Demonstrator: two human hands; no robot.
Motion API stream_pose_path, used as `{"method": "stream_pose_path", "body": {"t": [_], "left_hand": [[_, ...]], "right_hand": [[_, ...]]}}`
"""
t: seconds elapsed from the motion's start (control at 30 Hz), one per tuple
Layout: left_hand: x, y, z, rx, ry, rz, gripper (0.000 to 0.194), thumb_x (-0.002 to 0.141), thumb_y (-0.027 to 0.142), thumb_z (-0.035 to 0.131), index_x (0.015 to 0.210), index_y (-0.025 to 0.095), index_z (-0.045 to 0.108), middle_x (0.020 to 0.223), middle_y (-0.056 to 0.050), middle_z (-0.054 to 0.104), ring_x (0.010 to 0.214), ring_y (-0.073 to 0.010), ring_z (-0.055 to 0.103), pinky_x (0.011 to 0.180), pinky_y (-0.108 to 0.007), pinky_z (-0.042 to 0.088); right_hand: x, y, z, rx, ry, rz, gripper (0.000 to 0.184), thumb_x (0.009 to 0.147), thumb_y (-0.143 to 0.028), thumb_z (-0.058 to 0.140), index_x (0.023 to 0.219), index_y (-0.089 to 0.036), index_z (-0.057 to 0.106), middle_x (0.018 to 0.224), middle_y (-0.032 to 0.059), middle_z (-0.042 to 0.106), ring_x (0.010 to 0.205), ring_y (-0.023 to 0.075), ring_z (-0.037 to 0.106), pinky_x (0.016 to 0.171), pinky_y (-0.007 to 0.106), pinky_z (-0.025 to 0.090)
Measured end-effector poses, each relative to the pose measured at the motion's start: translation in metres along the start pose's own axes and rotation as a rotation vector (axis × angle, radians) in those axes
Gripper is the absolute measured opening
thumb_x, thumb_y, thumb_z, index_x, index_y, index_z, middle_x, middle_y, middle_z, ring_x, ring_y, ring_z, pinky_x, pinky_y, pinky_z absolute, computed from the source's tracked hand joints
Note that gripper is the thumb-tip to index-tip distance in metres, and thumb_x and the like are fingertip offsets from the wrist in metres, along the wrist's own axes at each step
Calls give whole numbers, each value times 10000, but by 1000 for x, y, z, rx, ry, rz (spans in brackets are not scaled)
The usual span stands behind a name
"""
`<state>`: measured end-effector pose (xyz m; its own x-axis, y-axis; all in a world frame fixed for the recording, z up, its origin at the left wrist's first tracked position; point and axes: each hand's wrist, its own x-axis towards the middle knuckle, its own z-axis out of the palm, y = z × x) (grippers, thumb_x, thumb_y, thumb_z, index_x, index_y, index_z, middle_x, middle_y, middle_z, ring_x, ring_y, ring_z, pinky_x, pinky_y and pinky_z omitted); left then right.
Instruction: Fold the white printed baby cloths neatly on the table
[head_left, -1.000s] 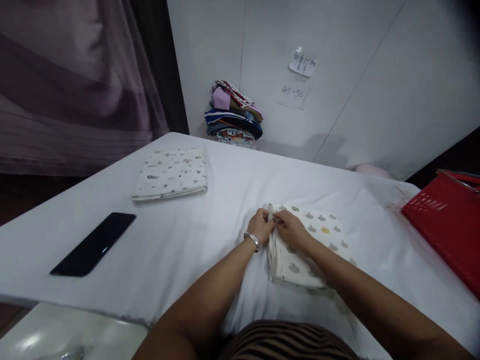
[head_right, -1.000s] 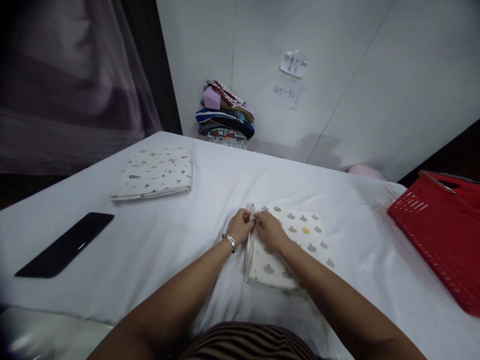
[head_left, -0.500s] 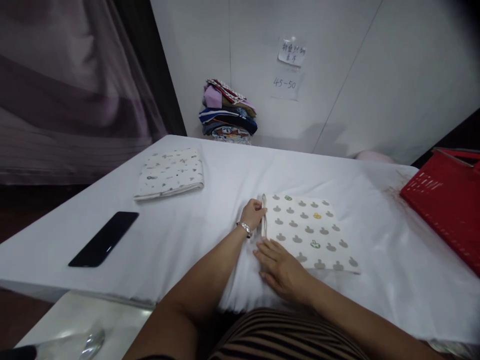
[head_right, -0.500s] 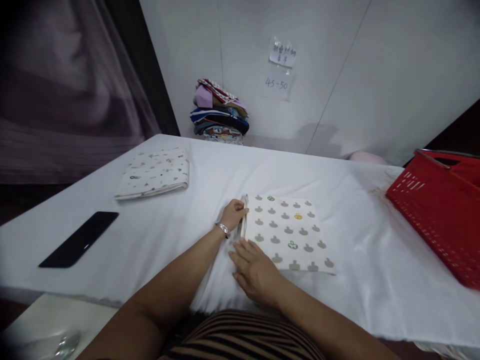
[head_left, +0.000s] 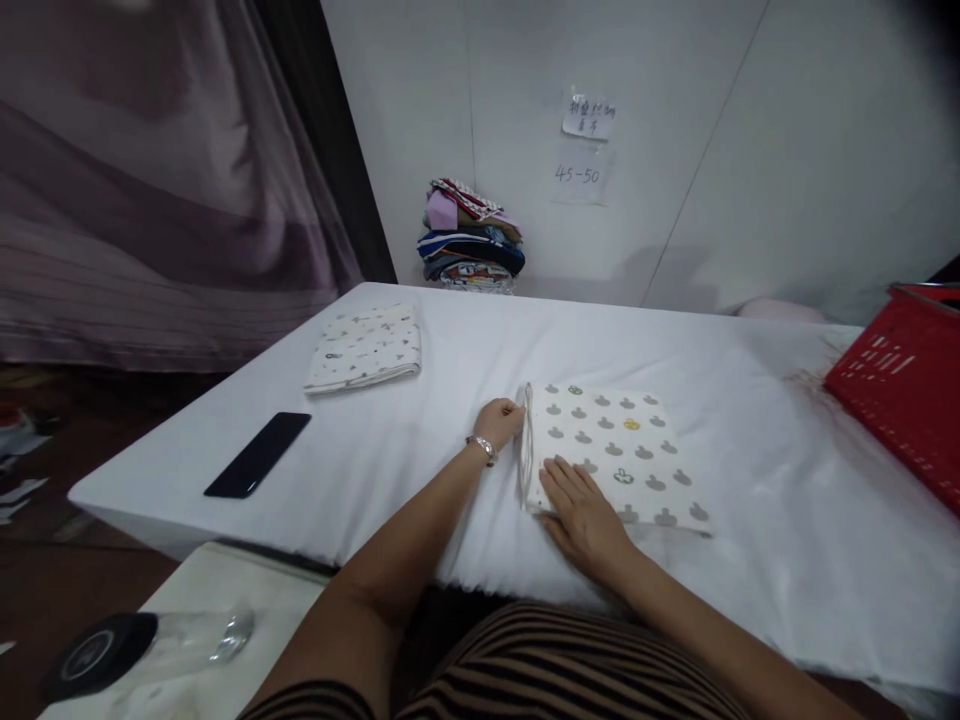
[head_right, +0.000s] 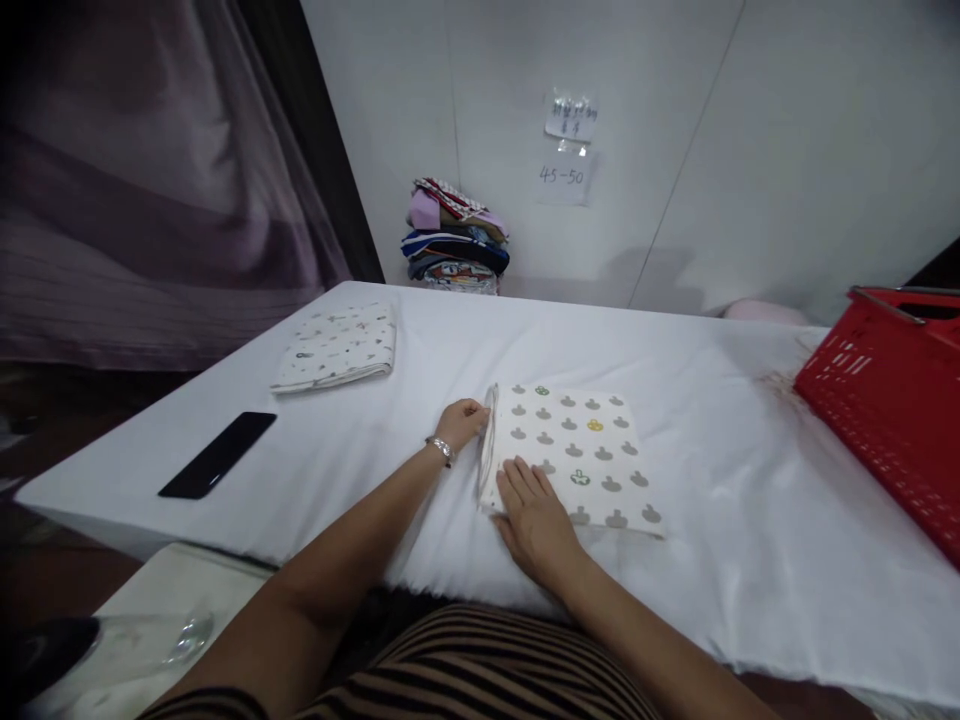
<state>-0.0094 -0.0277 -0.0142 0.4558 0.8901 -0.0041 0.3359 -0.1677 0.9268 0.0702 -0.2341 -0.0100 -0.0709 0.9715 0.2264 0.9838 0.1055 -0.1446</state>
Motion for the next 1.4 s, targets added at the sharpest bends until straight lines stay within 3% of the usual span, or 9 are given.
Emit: {"method": "stream_pose_path", "body": {"t": [0.1, 0.2, 0.27, 0.53, 0.7, 1.0, 1.23, 1.4], "left_hand": [[-18, 7, -8, 206, -28, 57, 327, 728, 443, 560, 540, 176, 547, 529, 32, 519, 570, -118, 483, 548, -233, 369], [-35, 12, -8, 259, -113, 2, 371, 712, 520, 570, 575, 175, 582, 538, 26, 550, 553, -124, 488, 528, -242, 343], [-41, 15, -5, 305, -106, -34, 384, 683, 555, 598, 612, 177, 601, 588, 7, 599, 577, -138, 521, 535, -248, 345], [-41, 27, 8, 481, -80, -79, 338, 637, 518, 666, 663, 185, 613, 675, -44, 656, 669, -196, 595, 587, -268, 371], [-38, 24, 10, 465, -88, -79, 287, 673, 451, 641, 584, 190, 562, 599, -16, 594, 607, -173, 550, 545, -262, 339], [-41, 14, 1, 209, -63, -123, 308, 702, 410, 623, 523, 185, 513, 502, 42, 484, 524, -114, 451, 513, -234, 311], [-40, 16, 0, 339, -65, -123, 289, 723, 379, 608, 525, 192, 512, 536, 20, 531, 558, -132, 488, 526, -241, 310], [-46, 21, -1, 310, -117, -121, 371, 714, 493, 587, 518, 201, 468, 517, 26, 477, 537, -136, 453, 521, -256, 299]], "right_hand": [[-1, -1, -1, 13, 14, -9, 551, 834, -225, 480, 1365, -107, 390, 1426, 145, 364, 1342, 284, 270, 1076, 473, 280], [0, -2, -2, 13, 1, -22, 588, 827, -257, 497, 1383, -122, 366, 1441, 133, 340, 1346, 295, 257, 1081, 479, 262], [0, -2, -2, 9, -8, -24, 600, 825, -277, 503, 1386, -119, 362, 1448, 129, 329, 1346, 302, 252, 1083, 479, 254], [-1, -2, -3, 30, -21, -42, 620, 829, -298, 488, 1408, -146, 324, 1465, 110, 300, 1350, 280, 250, 1089, 474, 232], [-1, -2, -6, 54, -37, -38, 599, 827, -279, 479, 1396, -147, 347, 1458, 109, 316, 1346, 272, 265, 1089, 472, 235], [-14, 7, -22, 114, -19, -29, 527, 836, -221, 446, 1360, -187, 403, 1410, 95, 407, 1318, 231, 331, 1083, 477, 253], [-23, 20, -17, 15, -52, 15, 539, 819, -205, 465, 1352, -143, 412, 1437, 105, 362, 1339, 271, 275, 1083, 501, 222], [-21, 15, -13, -11, -62, 8, 533, 830, -231, 461, 1358, -176, 405, 1440, 97, 361, 1337, 292, 269, 1067, 536, 214]]}}
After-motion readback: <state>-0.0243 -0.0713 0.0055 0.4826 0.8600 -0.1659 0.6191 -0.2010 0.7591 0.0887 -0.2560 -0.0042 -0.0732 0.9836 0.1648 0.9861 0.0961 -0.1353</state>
